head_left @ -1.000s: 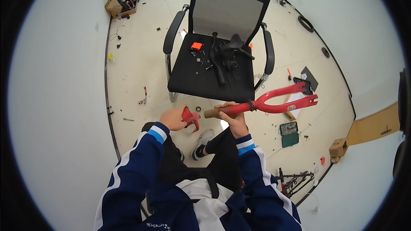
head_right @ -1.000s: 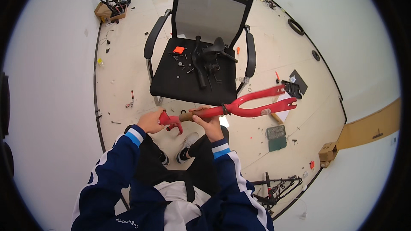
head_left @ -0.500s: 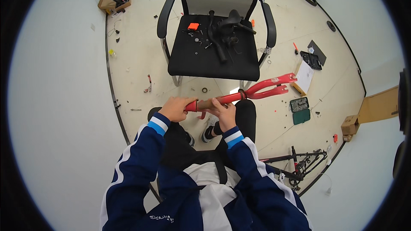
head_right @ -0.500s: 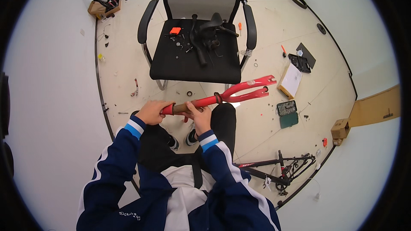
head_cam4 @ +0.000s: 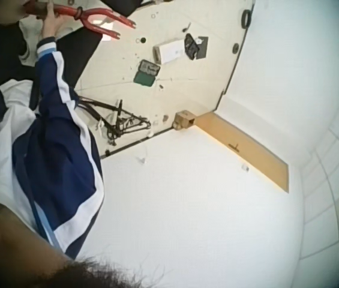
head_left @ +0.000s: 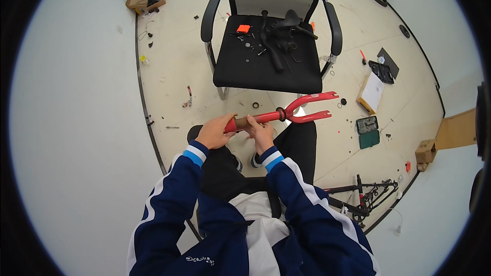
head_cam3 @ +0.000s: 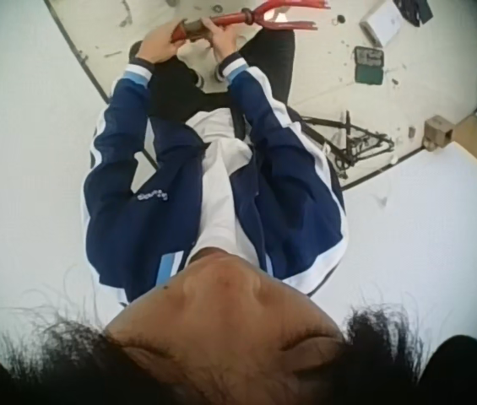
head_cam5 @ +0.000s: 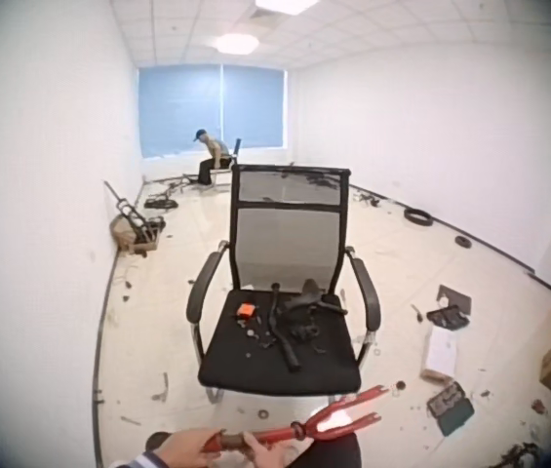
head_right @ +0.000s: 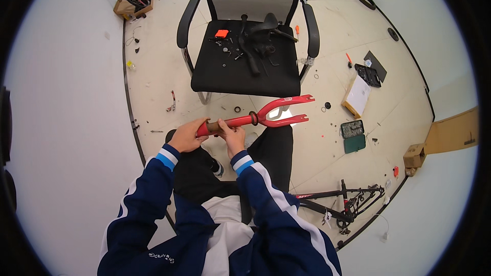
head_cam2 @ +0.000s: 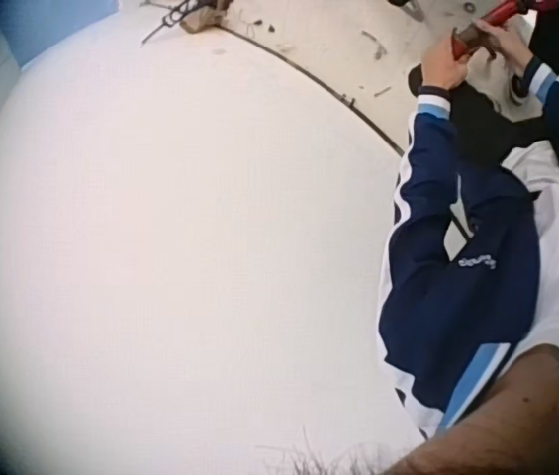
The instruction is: The person assembles a scooter by attaching a red fork to a stem, inserting a red plastic cover, and securing a black handlebar with bolts and washers. The person uses an Allen key to tighten the components while seated on the floor.
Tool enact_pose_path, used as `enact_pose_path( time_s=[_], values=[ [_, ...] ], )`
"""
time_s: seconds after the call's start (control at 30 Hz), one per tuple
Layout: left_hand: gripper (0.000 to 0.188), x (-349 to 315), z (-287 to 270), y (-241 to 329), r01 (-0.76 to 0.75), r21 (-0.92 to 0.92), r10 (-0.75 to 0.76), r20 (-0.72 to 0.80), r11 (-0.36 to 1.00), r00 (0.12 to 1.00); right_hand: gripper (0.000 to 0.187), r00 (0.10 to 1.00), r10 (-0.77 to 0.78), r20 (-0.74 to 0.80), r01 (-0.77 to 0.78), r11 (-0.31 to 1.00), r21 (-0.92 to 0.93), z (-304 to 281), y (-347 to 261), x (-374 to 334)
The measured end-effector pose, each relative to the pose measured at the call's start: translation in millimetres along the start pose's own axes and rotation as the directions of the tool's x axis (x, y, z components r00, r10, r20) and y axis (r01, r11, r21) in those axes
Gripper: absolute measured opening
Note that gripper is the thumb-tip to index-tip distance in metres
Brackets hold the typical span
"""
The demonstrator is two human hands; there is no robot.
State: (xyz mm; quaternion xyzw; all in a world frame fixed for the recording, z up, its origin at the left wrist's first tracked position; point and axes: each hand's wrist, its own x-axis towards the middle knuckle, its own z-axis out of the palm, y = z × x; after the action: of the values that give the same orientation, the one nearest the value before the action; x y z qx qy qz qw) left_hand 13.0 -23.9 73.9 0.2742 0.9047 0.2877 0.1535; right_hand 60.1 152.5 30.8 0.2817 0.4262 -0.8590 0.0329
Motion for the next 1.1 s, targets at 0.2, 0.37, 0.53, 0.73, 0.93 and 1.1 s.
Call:
enact_pose_path(
  time_s=[0.2,0.37,0.53,0.73,0.93,1.1],
  values=[
    [0.052,9,8,12,-0.058,0.071,0.065,-0.104,0.996,0.992,0.041,0.998,-0.068,-0.010,0.062,0.959,-0.276,8,12,8],
    [0.045,19,21,23,-0.015,0.170,0.057,-0.243,0.985,0.968,0.041,0.994,-0.094,-0.062,0.075,0.963,-0.258,8,19,18],
    [0.037,28,26,29,0.058,0.260,0.008,-0.245,0.964,0.970,0.041,0.995,-0.075,-0.059,0.057,0.963,-0.263,3,20,26],
    [0.034,31,31,30,0.053,0.271,0.021,-0.261,0.961,0.965,0.037,0.998,-0.061,-0.017,0.055,0.964,-0.259,-6,24,35],
    [0.030,31,22,26,0.021,0.262,0.053,-0.271,0.965,0.961,0.038,0.992,0.010,0.122,0.016,0.977,-0.211,-9,9,34],
    [0.030,27,21,21,0.036,0.241,0.037,-0.293,0.970,0.955,0.035,0.990,-0.093,0.106,0.132,0.881,-0.454,-45,-21,27]
  ],
)
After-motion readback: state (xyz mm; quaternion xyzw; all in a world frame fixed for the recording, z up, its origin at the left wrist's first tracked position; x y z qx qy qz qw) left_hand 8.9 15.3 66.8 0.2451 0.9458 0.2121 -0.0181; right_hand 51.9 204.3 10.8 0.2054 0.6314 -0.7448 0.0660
